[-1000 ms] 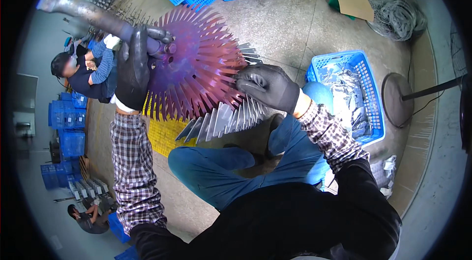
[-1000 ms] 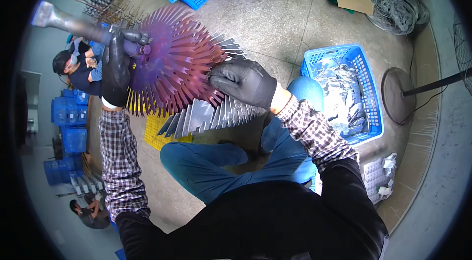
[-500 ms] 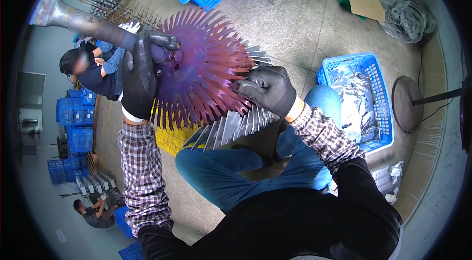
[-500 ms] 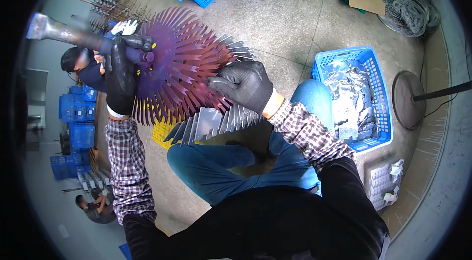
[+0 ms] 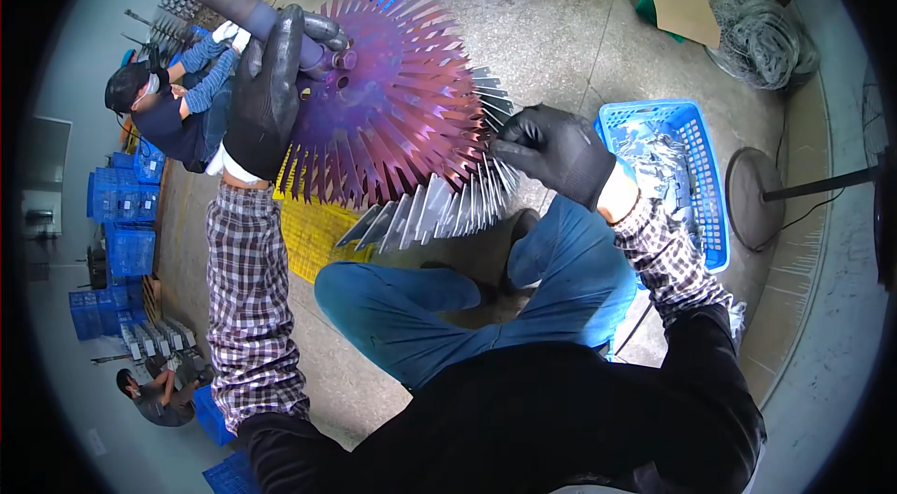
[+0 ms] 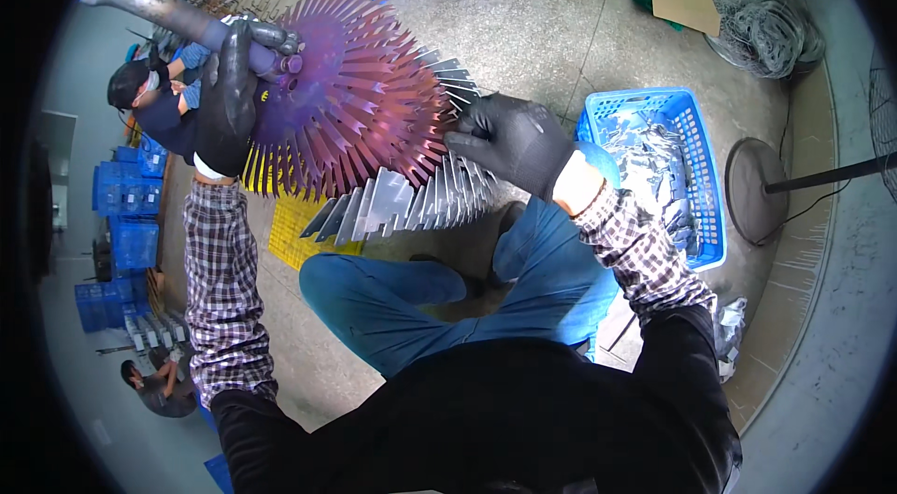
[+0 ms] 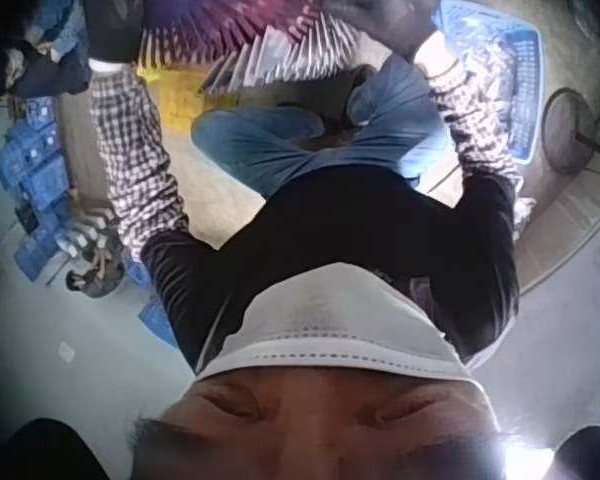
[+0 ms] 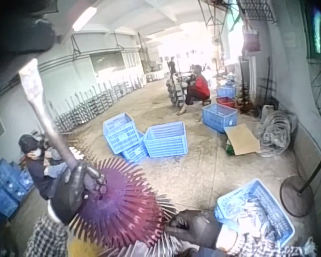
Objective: Assembling metal fins onto a central metal shaft at a fabrication workstation.
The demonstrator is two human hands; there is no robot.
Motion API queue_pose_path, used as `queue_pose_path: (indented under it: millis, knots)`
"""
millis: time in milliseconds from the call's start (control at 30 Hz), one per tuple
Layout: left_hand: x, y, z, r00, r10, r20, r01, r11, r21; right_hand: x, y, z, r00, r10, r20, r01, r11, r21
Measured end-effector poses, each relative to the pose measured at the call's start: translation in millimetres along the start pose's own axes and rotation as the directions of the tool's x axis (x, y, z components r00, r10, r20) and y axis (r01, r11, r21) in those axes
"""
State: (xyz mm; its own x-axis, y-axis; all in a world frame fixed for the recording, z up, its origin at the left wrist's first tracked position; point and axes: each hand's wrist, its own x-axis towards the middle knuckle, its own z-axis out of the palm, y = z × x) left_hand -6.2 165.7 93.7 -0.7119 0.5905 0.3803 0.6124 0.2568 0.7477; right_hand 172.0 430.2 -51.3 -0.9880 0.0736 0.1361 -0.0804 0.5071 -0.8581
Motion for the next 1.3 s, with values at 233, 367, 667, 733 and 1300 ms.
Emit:
queue_pose_path:
  millis: [233, 367, 667, 733, 1300]
  knots:
    - [-2, -3, 3, 0.997, -0.075, -0.015, 0.071, 0.982, -0.174, 35, -15, 1, 0.956, 0.001, 0.295, 0.166, 0.823, -0.543]
    - [-1, 4, 0, 0.997, -0.074, 0.007, 0.074, 0.984, -0.161, 45, -22, 2, 0.929, -0.026, 0.370, 0.273, 0.721, -0.637]
    - [-4, -16, -4, 0.982, 0.185, 0.037, -0.184, 0.983, -0.017, 39, -22, 13, 0.928, 0.014, 0.372, 0.259, 0.692, -0.674]
    - [-4, -24, -5, 0.959, 0.280, 0.037, -0.280, 0.960, 0.017, 37, -19, 8, 0.932, -0.046, 0.359, 0.282, 0.712, -0.643]
    - [0, -34, -16, 0.930, 0.343, 0.132, -0.364, 0.909, 0.202, 66, -22, 1, 0.911, -0.035, 0.410, 0.319, 0.691, -0.649]
